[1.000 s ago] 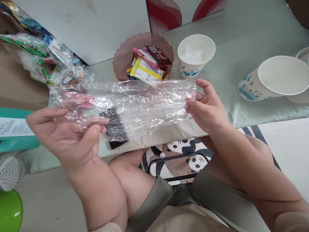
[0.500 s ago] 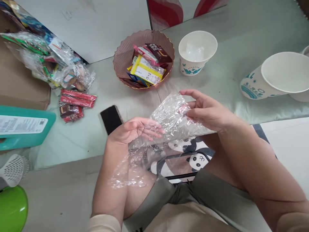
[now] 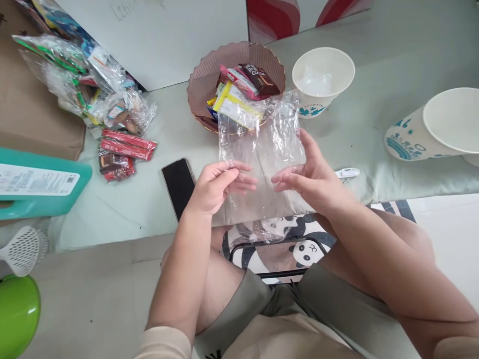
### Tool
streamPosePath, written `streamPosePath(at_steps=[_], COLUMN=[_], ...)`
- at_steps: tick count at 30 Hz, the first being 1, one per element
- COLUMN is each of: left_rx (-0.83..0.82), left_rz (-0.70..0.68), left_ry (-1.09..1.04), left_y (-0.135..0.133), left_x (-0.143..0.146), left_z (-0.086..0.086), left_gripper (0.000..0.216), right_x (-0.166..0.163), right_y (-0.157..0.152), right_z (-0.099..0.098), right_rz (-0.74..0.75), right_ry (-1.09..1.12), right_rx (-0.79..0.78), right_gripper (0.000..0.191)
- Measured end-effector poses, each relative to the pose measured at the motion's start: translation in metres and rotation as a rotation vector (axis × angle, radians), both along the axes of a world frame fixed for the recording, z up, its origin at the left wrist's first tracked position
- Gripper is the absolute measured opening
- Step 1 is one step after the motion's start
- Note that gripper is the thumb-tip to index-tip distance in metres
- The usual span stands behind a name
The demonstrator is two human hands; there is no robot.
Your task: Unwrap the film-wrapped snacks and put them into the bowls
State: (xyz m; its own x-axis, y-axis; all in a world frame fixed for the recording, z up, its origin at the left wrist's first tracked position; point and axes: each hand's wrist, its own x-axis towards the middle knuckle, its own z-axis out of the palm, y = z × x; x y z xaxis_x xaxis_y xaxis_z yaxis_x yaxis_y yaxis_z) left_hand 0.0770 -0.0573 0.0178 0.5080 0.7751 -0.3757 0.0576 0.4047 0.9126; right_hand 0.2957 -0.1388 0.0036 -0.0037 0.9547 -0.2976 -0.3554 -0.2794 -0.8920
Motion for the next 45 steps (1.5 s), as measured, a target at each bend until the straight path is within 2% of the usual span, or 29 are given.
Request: streamPosePath(at_steps=[3, 5, 7, 9, 12, 14, 16, 20, 23, 25, 27, 29, 32, 33, 35, 37, 39, 43, 45], left_rx=[0.103, 0.204, 0.350, 0.516, 0.709, 0.811, 0.924, 1.145, 1.278, 1.312, 1.286, 1.227, 1.059, 0.967, 0.765, 0.593, 0.472, 0.312, 0.299], left_rz=[0.048, 0.064, 0.086, 0.132, 0.197, 0.165, 0.122, 0.134, 0.189, 0.237, 0.219, 0.174, 0.111, 0.082, 0.046, 0.088, 0.178, 0.267, 0.279], left_ry=[0.068, 0.085, 0.090, 0.109, 0.144, 0.169, 0.213, 0.317, 0.394, 0.406, 0.364, 0.252, 0.067, 0.078, 0.166, 0.198, 0.123, 0.037, 0.036], left_y=[0.000, -0.001, -0.003, -0.005, -0.007, -0.007, -0.007, -0.005, -0.005, -0.007, -0.010, -0.013, -0.017, -0.018, -0.017, -0.016, -0.015, -0.015, -0.015], left_x=[-0.004, -0.007, -0.010, -0.010, -0.010, -0.011, -0.012, -0.013, -0.012, -0.011, -0.011, -0.009, -0.007, -0.007, -0.006, -0.004, -0.002, 0.004, 0.006], left_z=[-0.001, -0.005, -0.008, -0.007, -0.001, 0.004, 0.008, 0.007, 0.005, 0.007, 0.010, 0.013, 0.012, 0.010, 0.004, -0.002, -0.006, -0.005, -0.004], left_gripper=[0.037, 0.051, 0.069, 0.076, 0.052, 0.035, 0.027, 0.030, 0.020, 0.013, 0.008, 0.008, 0.037, 0.041, 0.029, 0.013, 0.014, 0.013, 0.016], right_x=[0.000, 0.002, 0.003, 0.004, 0.004, 0.004, 0.004, 0.004, 0.003, 0.003, 0.003, 0.003, 0.003, 0.002, 0.000, -0.002, -0.003, -0.003, -0.004], right_y=[-0.002, -0.002, -0.002, -0.003, -0.007, -0.009, -0.010, -0.007, -0.004, -0.003, -0.004, -0.006, -0.009, -0.010, -0.009, -0.006, -0.003, -0.003, -0.004], right_z=[-0.003, -0.005, -0.005, -0.003, 0.003, 0.006, 0.007, 0.006, 0.007, 0.010, 0.012, 0.014, 0.012, 0.009, 0.003, -0.004, -0.010, -0.012, -0.011], right_rz=[-0.123, -0.179, -0.215, -0.208, -0.112, -0.080, -0.115, -0.205, -0.256, -0.314, -0.357, -0.327, -0.212, -0.191, -0.202, -0.248, -0.250, -0.016, 0.064], right_ry=[-0.177, -0.246, -0.272, -0.271, -0.302, -0.382, -0.501, -0.730, -0.881, -0.985, -1.044, -0.996, -0.763, -0.689, -0.571, -0.465, -0.359, -0.252, -0.287], right_rx=[0.066, 0.094, 0.134, 0.196, 0.298, 0.343, 0.352, 0.326, 0.401, 0.471, 0.544, 0.628, 0.683, 0.657, 0.554, 0.439, 0.351, 0.225, 0.174], right_gripper=[0.104, 0.093, 0.084, 0.077, 0.067, 0.056, 0.046, 0.037, 0.023, 0.012, 0.005, 0.009, 0.010, 0.010, 0.013, 0.019, 0.027, 0.067, 0.070])
